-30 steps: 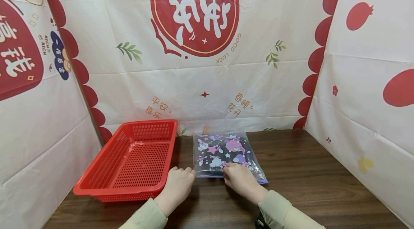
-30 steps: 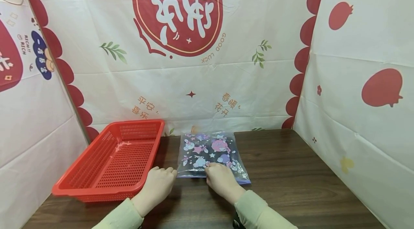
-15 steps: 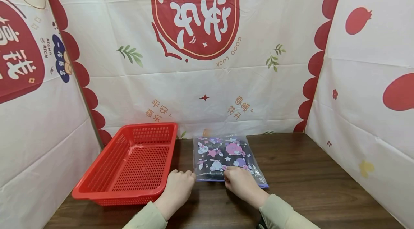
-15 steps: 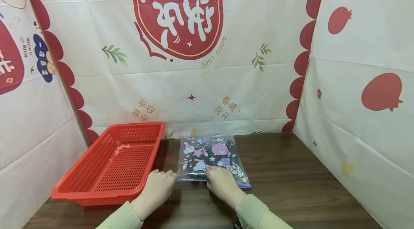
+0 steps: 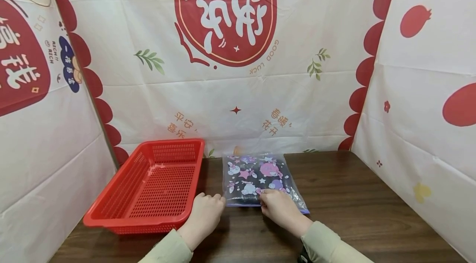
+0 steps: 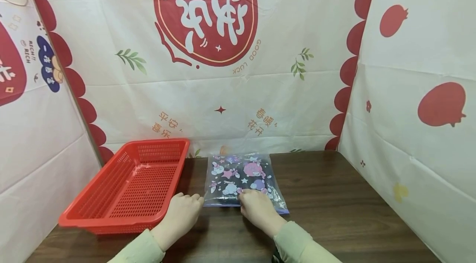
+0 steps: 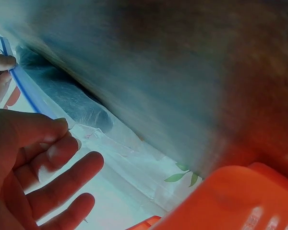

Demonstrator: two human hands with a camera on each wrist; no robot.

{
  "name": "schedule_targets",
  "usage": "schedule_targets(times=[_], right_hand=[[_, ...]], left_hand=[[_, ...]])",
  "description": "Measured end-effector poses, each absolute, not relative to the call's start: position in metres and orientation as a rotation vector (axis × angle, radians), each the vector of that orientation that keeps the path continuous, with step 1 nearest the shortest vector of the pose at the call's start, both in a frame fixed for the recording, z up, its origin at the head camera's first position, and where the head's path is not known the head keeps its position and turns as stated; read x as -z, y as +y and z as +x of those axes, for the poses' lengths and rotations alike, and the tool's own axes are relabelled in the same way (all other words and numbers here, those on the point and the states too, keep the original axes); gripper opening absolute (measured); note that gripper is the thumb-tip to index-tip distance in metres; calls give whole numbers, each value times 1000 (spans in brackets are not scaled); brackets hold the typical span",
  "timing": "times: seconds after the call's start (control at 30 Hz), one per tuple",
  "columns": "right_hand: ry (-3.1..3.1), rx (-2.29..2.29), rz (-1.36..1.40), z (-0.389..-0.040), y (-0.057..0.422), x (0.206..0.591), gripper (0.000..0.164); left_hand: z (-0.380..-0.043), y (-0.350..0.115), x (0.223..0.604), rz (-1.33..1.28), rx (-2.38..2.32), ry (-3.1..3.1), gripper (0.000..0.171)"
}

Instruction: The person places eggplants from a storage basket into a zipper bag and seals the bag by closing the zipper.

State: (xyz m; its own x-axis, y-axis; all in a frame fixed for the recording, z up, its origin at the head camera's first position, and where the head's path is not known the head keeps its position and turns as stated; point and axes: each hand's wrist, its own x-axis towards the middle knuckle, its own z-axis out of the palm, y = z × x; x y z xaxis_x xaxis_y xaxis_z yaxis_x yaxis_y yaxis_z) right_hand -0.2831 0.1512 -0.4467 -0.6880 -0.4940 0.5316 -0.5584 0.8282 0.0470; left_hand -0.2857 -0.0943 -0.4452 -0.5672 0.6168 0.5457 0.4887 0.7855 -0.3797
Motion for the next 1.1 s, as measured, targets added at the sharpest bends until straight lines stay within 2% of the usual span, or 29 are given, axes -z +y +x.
schedule_targets(times=[1.1], right_hand=[[-2518,-199,764,-283,158,446,20]], left_hand=[[-281,-92,442,-797,-285,-2301,11]])
